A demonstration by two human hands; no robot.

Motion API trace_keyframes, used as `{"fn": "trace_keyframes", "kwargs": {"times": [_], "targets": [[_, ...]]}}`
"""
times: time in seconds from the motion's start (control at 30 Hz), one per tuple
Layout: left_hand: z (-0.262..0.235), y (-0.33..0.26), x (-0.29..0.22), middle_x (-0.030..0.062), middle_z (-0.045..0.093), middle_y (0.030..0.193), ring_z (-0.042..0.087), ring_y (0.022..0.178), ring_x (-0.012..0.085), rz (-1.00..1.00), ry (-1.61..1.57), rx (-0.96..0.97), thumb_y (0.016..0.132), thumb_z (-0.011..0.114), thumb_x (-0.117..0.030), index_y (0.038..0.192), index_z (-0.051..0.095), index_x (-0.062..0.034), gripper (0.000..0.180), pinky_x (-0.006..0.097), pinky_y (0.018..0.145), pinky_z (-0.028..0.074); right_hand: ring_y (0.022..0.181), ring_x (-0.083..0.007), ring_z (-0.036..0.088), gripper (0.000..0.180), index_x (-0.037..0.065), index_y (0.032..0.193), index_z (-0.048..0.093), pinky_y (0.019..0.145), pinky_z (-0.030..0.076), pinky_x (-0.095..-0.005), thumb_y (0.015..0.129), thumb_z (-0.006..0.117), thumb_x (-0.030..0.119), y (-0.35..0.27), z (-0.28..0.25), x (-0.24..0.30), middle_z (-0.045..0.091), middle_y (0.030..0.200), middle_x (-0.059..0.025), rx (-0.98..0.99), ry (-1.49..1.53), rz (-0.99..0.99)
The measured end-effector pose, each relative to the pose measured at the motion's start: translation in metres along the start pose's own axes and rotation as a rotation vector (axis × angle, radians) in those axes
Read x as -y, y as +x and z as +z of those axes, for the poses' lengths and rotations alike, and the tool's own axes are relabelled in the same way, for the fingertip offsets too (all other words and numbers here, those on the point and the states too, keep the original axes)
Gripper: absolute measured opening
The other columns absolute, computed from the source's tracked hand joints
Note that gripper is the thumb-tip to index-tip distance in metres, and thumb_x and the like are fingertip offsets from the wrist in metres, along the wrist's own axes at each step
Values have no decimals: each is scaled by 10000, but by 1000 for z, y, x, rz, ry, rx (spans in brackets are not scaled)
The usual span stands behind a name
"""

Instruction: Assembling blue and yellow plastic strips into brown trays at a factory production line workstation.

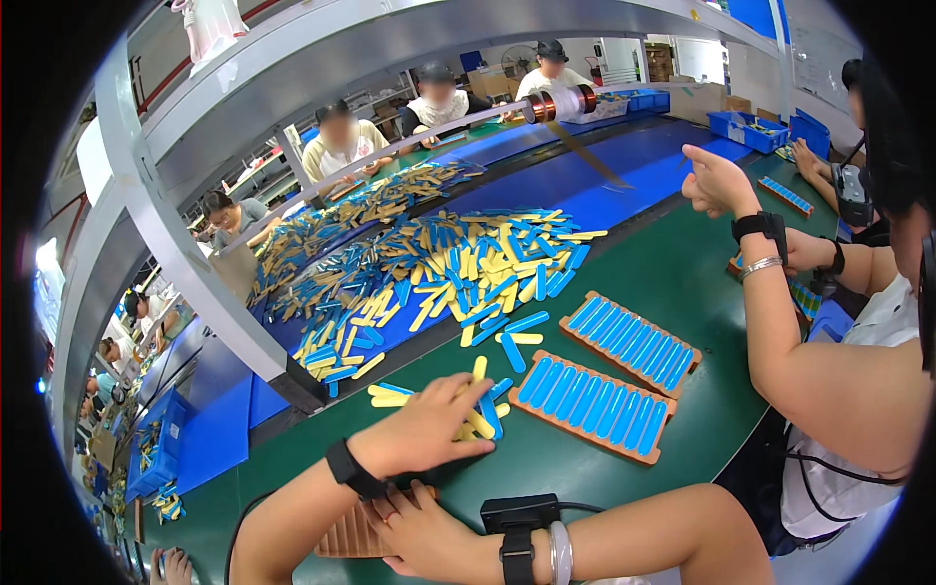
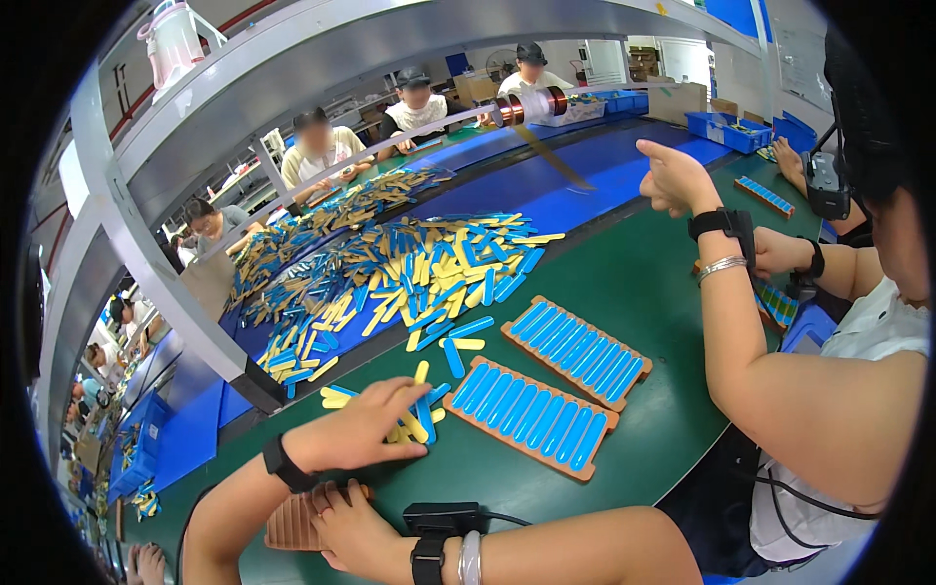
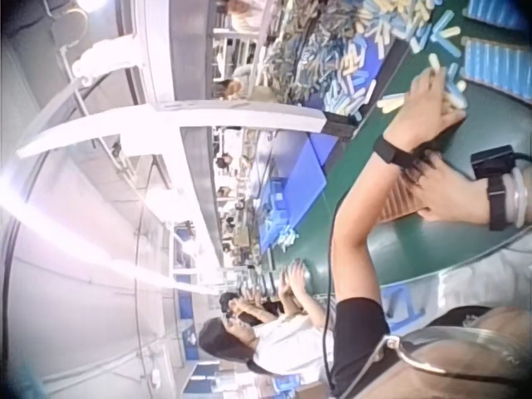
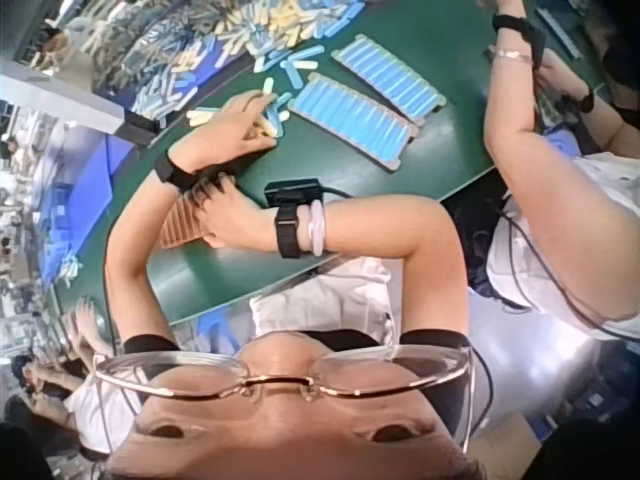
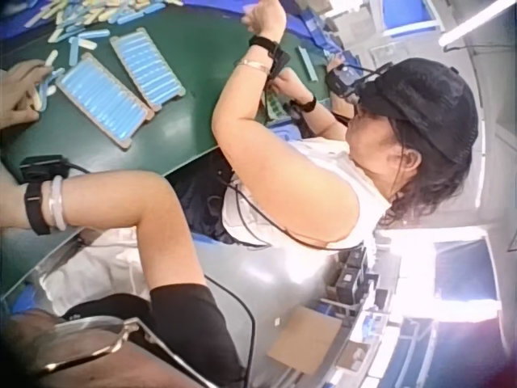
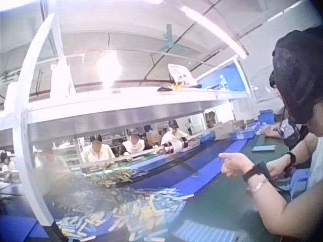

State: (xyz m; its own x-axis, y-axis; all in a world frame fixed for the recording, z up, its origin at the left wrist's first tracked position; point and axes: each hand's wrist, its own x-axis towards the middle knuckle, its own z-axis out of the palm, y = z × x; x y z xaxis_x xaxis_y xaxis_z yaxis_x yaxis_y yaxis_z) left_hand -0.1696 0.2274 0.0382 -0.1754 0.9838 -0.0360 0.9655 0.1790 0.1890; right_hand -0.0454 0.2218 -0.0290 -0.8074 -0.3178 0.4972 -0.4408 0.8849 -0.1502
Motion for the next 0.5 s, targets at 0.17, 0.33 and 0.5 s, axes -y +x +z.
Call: {"fn": "trace_keyframes", "kwargs": {"times": [0.17, 0.33, 0.5], "targets": [[-4, 3, -2, 177, 432, 1209, 448, 1124, 352, -25, 63, -14, 822, 603, -324, 1241, 423, -85, 515, 426, 877, 434, 1074, -300, 423, 754, -48, 1242, 439, 878, 341, -448, 722, 568, 484, -2, -4, 1, 472, 1120, -188, 4, -19, -29], [1, 16, 34, 201, 398, 1228, 403, 1148, 367, -172, 87, -80, 828, 599, -335, 1281, 364, -67, 576, 468, 918, 389, 963, -290, 492, 624, -48, 1173, 479, 875, 369, -464, 786, 550, 437, 3, -4, 0, 521, 1035, -162, -100, -57, -42], [-16, 94, 77, 332, 248, 1352, 230, 1282, 452, -372, -2, -187, 869, 508, -437, 1411, 120, -38, 777, 511, 1039, 242, 1064, -302, 457, 659, -28, 1152, 518, 881, 348, -502, 705, 592, 451, 3, -9, -1, 510, 1125, -190, -31, -3, 36]]}}
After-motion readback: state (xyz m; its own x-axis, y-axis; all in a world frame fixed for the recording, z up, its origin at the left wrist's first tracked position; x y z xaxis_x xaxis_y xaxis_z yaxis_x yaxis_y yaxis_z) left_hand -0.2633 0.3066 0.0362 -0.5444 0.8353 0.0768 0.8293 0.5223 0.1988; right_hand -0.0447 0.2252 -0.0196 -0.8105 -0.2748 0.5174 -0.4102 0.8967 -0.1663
